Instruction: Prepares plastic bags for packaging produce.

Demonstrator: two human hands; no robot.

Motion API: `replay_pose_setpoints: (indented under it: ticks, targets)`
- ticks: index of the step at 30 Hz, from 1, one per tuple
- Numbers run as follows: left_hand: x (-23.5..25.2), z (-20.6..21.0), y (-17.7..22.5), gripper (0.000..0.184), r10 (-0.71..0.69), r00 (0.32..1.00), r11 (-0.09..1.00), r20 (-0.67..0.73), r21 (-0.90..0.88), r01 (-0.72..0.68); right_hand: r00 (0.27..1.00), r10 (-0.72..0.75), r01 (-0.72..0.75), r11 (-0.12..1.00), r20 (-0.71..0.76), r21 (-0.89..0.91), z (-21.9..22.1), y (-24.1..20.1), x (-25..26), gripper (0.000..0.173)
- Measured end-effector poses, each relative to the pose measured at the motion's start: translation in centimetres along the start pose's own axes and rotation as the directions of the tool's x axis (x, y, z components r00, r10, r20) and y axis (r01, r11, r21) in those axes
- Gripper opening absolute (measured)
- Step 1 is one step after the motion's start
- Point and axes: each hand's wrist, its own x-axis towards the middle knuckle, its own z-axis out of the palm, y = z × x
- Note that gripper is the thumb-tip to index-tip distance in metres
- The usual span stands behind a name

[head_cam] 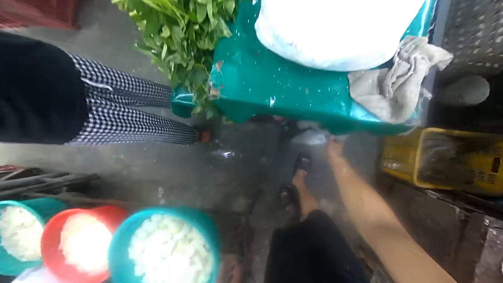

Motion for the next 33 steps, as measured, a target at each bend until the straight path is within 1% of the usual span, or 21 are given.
replay_pose_setpoints:
  ticks: [2, 4, 7, 9, 10, 12, 14, 17, 19, 20, 22, 24, 25, 26, 27, 28, 29, 30, 31, 32, 33]
  targets:
    - [-0.7, 1.7, -1.6, 0.045, 0.011, 0.999, 1.0, 0.037, -0.018, -0.01, 0.996, -0.06, 0.062, 0.998, 0.064, -0.033, -2.0, 2.8, -3.2, 0.039]
    - [-0.9, 3.5, -2.0, 0.047, 0.126, 0.991, 0.992, 0.054, -0.033, -0.124, 0.986, -0.077, 0.065, 0.994, 0.145, 0.086, -4.3, 4.3, -7.6, 0.031]
    - [0.0, 6.6, 0.3, 0.059, 0.268, 0.957, 0.963, 0.113, -0.048, -0.264, 0.96, -0.09, 0.004, 0.952, 0.266, 0.307, -7.9, 2.9, -14.6, 0.023]
    - [1.4, 9.0, 1.8, 0.074, 0.278, 0.945, 0.96, 0.174, -0.09, -0.266, 0.936, -0.07, -0.051, 0.942, 0.344, 0.333, -10.3, 1.6, -18.0, 0.02]
    - [2.2, 10.4, 2.3, 0.076, 0.247, 0.947, 0.964, 0.206, -0.148, -0.219, 0.926, -0.047, -0.08, 0.946, 0.375, 0.315, -11.1, 0.8, -19.2, 0.019]
    - [3.2, 12.9, 3.0, 0.068, 0.145, 0.943, 0.953, 0.3, -0.298, -0.052, 0.904, 0.028, -0.158, 0.949, 0.427, 0.274, -12.2, -0.8, -21.1, 0.019]
    - [2.8, 15.5, 3.2, 0.055, 0.085, 0.903, 0.934, 0.42, -0.35, 0.075, 0.893, 0.079, -0.211, 0.943, 0.443, 0.257, -12.9, -2.1, -21.8, 0.022]
    - [0.6, 19.2, 2.9, 0.053, 0.109, 0.822, 0.833, 0.559, -0.502, 0.231, 0.894, 0.089, -0.23, 0.933, 0.438, 0.278, -13.3, -3.2, -21.6, 0.022]
    - [-1.0, 20.7, 3.9, 0.042, 0.237, 0.815, 0.718, 0.529, -0.66, 0.22, 0.895, 0.075, -0.221, 0.931, 0.44, 0.29, -12.8, -3.9, -21.2, 0.021]
    - [-2.0, 21.4, 4.2, 0.034, 0.277, 0.824, 0.705, 0.495, -0.687, 0.175, 0.897, 0.069, -0.212, 0.934, 0.436, 0.287, -12.8, -3.6, -21.1, 0.019]
    - [-2.9, 22.2, 5.3, 0.021, 0.288, 0.868, 0.772, 0.405, -0.634, 0.039, 0.922, 0.024, -0.135, 0.956, 0.387, 0.261, -13.2, -2.7, -20.9, 0.02]
    - [-4.3, 22.2, 6.3, 0.019, 0.213, 0.938, 0.802, 0.274, -0.597, -0.008, 0.936, -0.125, 0.085, 0.987, 0.33, 0.134, -15.1, -1.6, -21.3, 0.038]
    - [-5.0, 21.9, 7.2, 0.024, 0.163, 0.963, 0.778, 0.216, -0.629, 0.009, 0.91, -0.247, 0.255, 0.967, 0.332, 0.021, -16.8, -1.1, -21.9, 0.05]
    - [-5.6, 21.5, 8.6, 0.027, 0.122, 0.977, 0.741, 0.173, -0.671, 0.027, 0.832, -0.384, 0.456, 0.884, 0.399, -0.1, -18.6, -0.8, -22.7, 0.055]
    - [-6.5, 21.1, 9.9, 0.028, 0.104, 0.983, 0.703, 0.15, -0.71, 0.034, 0.708, -0.478, 0.635, 0.753, 0.519, -0.173, -20.5, -0.5, -23.7, 0.056]
    - [-7.4, 20.6, 11.1, 0.028, 0.119, 0.981, 0.67, 0.156, -0.741, 0.037, 0.547, -0.522, 0.777, 0.608, 0.655, -0.164, -21.7, 0.0, -24.8, 0.056]
    - [-8.4, 20.0, 12.2, 0.029, 0.172, 0.968, 0.638, 0.184, -0.769, 0.033, 0.399, -0.522, 0.859, 0.5, 0.754, -0.108, -22.3, 0.6, -26.0, 0.057]
    - [-9.7, 19.6, 13.3, 0.035, 0.24, 0.945, 0.608, 0.223, -0.793, 0.032, 0.297, -0.519, 0.898, 0.437, 0.802, -0.049, -22.9, 1.2, -27.3, 0.057]
    - [-10.8, 19.4, 14.4, 0.042, 0.307, 0.918, 0.579, 0.25, -0.815, 0.028, 0.245, -0.527, 0.912, 0.41, 0.814, -0.009, -23.3, 1.7, -28.3, 0.053]
    - [-11.6, 19.2, 15.4, 0.049, 0.369, 0.891, 0.561, 0.266, -0.828, 0.015, 0.235, -0.561, 0.908, 0.418, 0.794, 0.027, -23.4, 1.7, -28.8, 0.042]
    - [-12.3, 19.1, 16.1, 0.059, 0.414, 0.868, 0.554, 0.273, -0.832, -0.002, 0.278, -0.596, 0.881, 0.47, 0.753, 0.047, -23.2, 1.3, -29.3, 0.031]
